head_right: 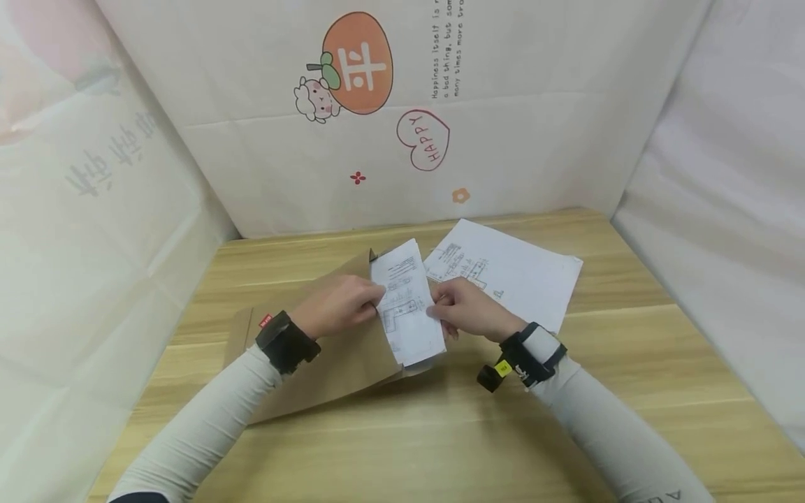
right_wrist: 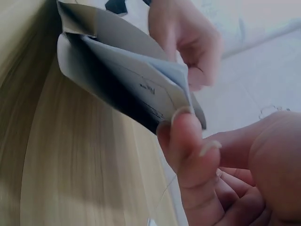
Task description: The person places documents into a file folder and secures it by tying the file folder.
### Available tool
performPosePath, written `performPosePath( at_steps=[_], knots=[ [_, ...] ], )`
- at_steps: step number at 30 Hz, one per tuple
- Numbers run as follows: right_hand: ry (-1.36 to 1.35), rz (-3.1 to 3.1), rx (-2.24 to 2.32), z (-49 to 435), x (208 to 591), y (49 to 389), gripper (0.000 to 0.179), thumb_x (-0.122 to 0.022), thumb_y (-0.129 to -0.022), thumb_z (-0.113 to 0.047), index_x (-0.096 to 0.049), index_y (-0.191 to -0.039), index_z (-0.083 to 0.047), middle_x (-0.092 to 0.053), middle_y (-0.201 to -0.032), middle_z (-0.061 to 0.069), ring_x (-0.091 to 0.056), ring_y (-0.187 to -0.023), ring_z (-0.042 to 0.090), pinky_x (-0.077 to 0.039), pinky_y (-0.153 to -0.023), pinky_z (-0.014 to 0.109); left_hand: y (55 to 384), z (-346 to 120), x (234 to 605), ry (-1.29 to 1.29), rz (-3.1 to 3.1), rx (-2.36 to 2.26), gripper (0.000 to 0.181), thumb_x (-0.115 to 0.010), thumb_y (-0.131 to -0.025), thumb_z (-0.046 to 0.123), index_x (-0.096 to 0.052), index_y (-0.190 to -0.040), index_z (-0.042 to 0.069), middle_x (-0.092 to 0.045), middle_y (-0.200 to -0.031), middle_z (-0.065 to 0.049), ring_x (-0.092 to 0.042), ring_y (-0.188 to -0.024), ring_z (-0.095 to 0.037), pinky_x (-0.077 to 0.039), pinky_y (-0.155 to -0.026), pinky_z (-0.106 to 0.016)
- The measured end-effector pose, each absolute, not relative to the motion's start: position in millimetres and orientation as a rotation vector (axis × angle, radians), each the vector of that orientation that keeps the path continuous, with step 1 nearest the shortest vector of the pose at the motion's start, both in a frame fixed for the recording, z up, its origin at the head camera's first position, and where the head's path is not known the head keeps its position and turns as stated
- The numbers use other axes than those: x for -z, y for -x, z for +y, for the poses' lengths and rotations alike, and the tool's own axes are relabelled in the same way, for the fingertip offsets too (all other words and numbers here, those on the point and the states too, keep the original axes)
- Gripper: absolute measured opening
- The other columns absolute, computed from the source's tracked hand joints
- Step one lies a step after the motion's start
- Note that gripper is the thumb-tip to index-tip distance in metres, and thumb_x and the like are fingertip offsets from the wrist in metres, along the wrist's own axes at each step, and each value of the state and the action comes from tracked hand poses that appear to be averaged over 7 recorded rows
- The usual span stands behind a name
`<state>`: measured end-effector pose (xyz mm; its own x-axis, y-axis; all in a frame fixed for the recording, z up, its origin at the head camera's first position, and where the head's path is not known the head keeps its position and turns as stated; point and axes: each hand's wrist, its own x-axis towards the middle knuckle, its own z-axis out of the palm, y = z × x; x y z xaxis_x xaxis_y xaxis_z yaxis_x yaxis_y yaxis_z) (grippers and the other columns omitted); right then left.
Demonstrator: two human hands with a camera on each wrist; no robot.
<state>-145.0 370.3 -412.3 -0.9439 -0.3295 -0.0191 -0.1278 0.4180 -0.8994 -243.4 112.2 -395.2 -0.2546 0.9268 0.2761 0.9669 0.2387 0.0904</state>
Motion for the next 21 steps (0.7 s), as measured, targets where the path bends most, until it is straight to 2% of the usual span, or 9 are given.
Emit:
performPosePath(
  at_steps=[5,7,10,15,21],
  knots=[
    [0.37,2.471,1.536,360.5,414.5,149.0,0.01,-0.057,-0.093,-0.012,-0.062,-0.092,-0.004,-0.066,-0.071,0.01,-0.059,-0.058,0.026,-0.051,-0.055,0.052,242.1,110.1,391.4,1.79,-2.351,0.359,0.021,-0.058,-0.084,0.004,-0.049,-0.071,0.018,-0.043,-0.064,0.007,-0.04,-0.057,-0.007,-0.03,-0.051,-0.021],
    [0.368,2.497,1.507,358.3,416.4,148.7,0.009,-0.057,-0.093,-0.011,-0.062,-0.092,-0.004,-0.069,-0.075,0.008,-0.061,-0.06,0.026,-0.051,-0.057,0.055,241.8,109.2,391.5,1.792,-2.355,0.364,0.021,-0.058,-0.083,0.004,-0.049,-0.071,0.018,-0.043,-0.063,0.007,-0.04,-0.057,-0.006,-0.03,-0.051,-0.021],
    [0.394,2.585,1.397,355.0,418.2,147.1,0.007,-0.058,-0.093,-0.012,-0.059,-0.09,-0.006,-0.068,-0.074,0.003,-0.061,-0.056,0.024,-0.052,-0.052,0.049,241.9,109.3,393.1,1.8,-2.35,0.368,0.021,-0.059,-0.083,0.003,-0.049,-0.071,0.018,-0.042,-0.063,0.007,-0.039,-0.057,-0.006,-0.029,-0.051,-0.021],
    [0.514,2.734,1.153,343.3,416.7,146.2,0.007,-0.059,-0.092,-0.014,-0.059,-0.086,-0.01,-0.064,-0.064,-0.002,-0.056,-0.045,0.017,-0.048,-0.04,0.032,240.8,112.8,394.4,1.816,-2.343,0.384,0.022,-0.058,-0.082,0.004,-0.047,-0.071,0.018,-0.04,-0.063,0.007,-0.038,-0.057,-0.006,-0.029,-0.051,-0.021],
    [0.593,2.809,1.011,332.7,420.5,150.4,0.006,-0.06,-0.091,-0.011,-0.064,-0.087,-0.009,-0.064,-0.064,-0.004,-0.054,-0.042,0.011,-0.047,-0.037,0.027,239.6,120.4,396.1,1.873,-2.312,0.455,0.019,-0.058,-0.082,0.003,-0.048,-0.073,0.016,-0.039,-0.064,0.006,-0.038,-0.058,-0.006,-0.03,-0.052,-0.021]
  ],
)
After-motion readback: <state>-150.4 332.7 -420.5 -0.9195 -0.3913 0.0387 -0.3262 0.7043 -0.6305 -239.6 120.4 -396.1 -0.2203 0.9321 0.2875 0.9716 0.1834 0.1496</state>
